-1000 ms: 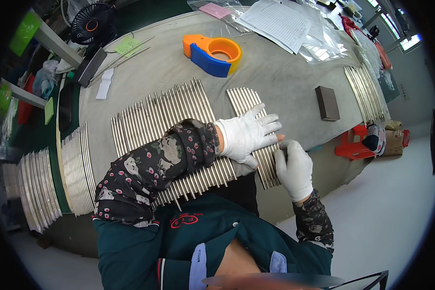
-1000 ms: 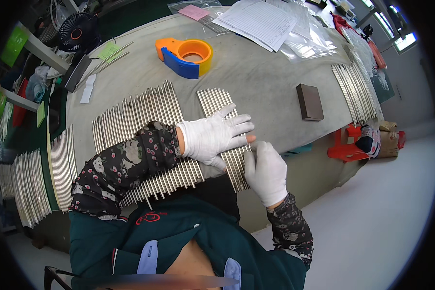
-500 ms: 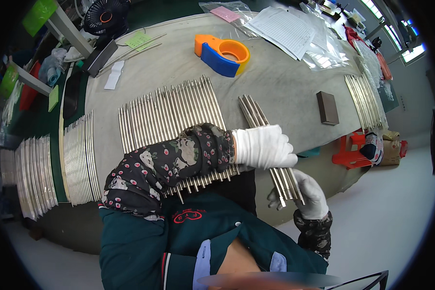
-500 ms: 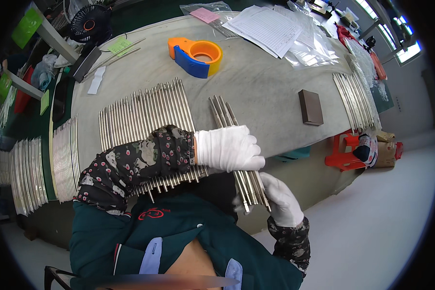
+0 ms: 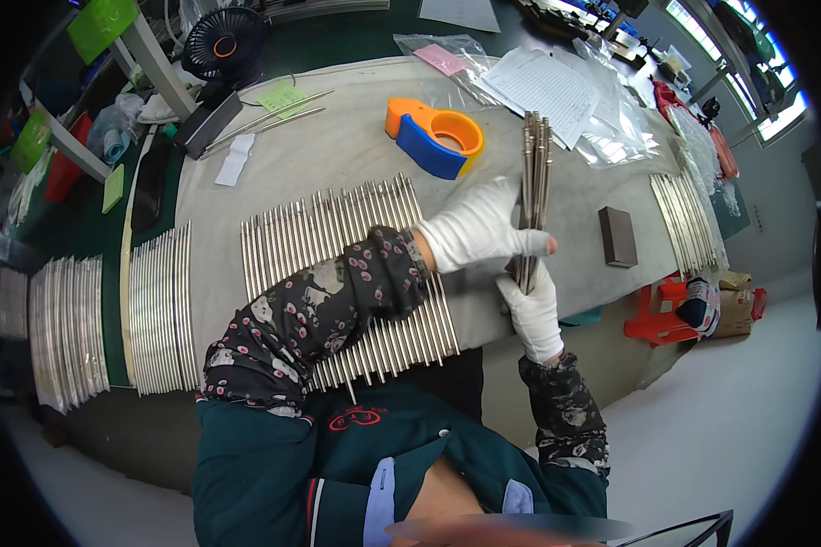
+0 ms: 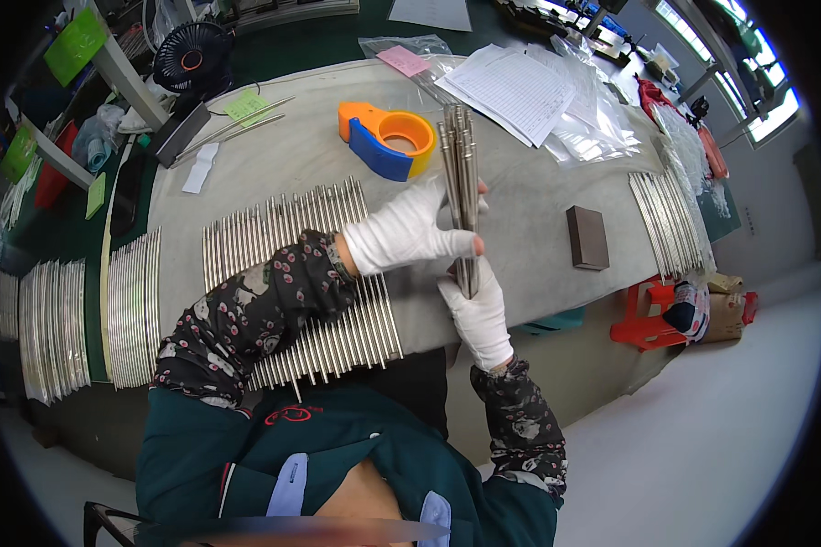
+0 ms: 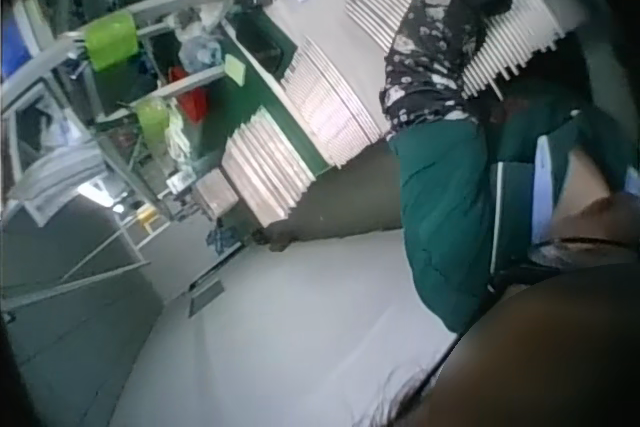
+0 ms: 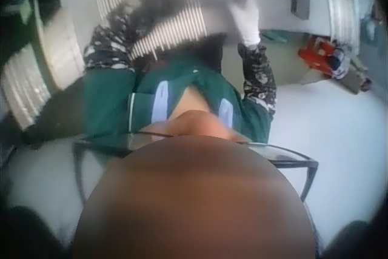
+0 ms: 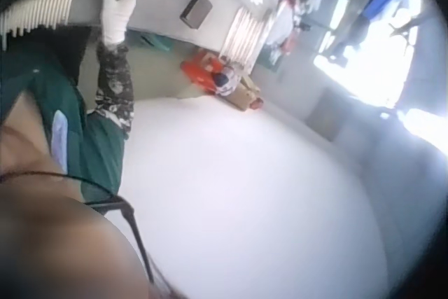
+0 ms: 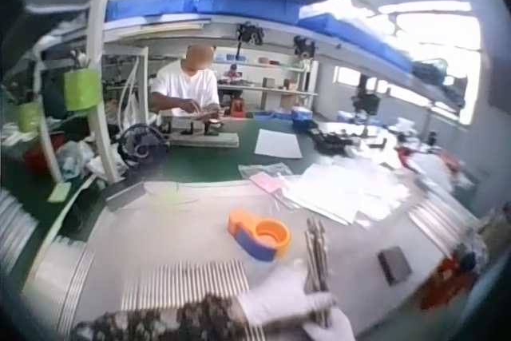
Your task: Sanding a set of metal rods with a sanding block at a workbench.
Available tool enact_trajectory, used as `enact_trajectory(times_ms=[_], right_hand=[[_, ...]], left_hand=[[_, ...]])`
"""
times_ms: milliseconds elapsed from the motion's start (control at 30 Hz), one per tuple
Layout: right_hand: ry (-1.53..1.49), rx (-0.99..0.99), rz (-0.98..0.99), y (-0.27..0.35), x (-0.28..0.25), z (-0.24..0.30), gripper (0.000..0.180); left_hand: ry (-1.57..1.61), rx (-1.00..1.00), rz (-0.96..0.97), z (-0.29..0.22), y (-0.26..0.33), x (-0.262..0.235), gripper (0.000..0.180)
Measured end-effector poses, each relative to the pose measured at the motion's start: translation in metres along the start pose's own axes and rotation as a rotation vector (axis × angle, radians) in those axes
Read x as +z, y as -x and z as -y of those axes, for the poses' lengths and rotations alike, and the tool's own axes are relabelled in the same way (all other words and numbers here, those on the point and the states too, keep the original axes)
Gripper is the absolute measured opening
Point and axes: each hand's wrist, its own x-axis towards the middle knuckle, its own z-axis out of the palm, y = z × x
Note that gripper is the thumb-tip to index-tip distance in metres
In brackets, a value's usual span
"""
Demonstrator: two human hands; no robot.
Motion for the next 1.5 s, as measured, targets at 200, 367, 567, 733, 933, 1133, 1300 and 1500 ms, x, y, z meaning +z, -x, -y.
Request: enact_trajectory(times_ms=[200,367,567,733,933,1133,1300,1500], right_hand=[[-0.291,0.251,-0.002,0.023,-0.017,0.035,0.012],[-0.131,0.367,0.052,0.039,-0.026,0.040,0.012],[0.166,0.396,0.166,0.028,-0.011,0.047,0.025],[0.691,0.144,0.139,0.022,0.005,0.048,0.043],[0.917,-0.345,-0.069,0.038,-0.012,0.051,0.017],[0.478,-0.104,-0.305,0.082,-0.033,0.007,0.015],[0.241,-0.037,-0.356,0.101,-0.019,-0.015,0.009],[0.184,0.074,-0.292,0.110,-0.021,-0.021,0.009]], left_hand=[[-1.166,0.093,0.096,0.048,-0.017,-0.080,0.038],[-1.227,0.196,0.110,0.050,-0.041,-0.089,0.017],[-1.326,0.236,-0.093,0.059,-0.055,-0.084,0.044],[-0.649,0.506,0.323,0.036,0.009,-0.054,0.058],[-0.886,0.412,0.512,0.039,0.050,-0.039,0.068],[-0.947,0.393,0.472,0.037,0.028,-0.006,0.061],[-0.941,0.383,0.405,0.042,0.009,0.015,0.060],[-0.966,0.365,0.435,0.039,-0.009,0.028,0.060]])
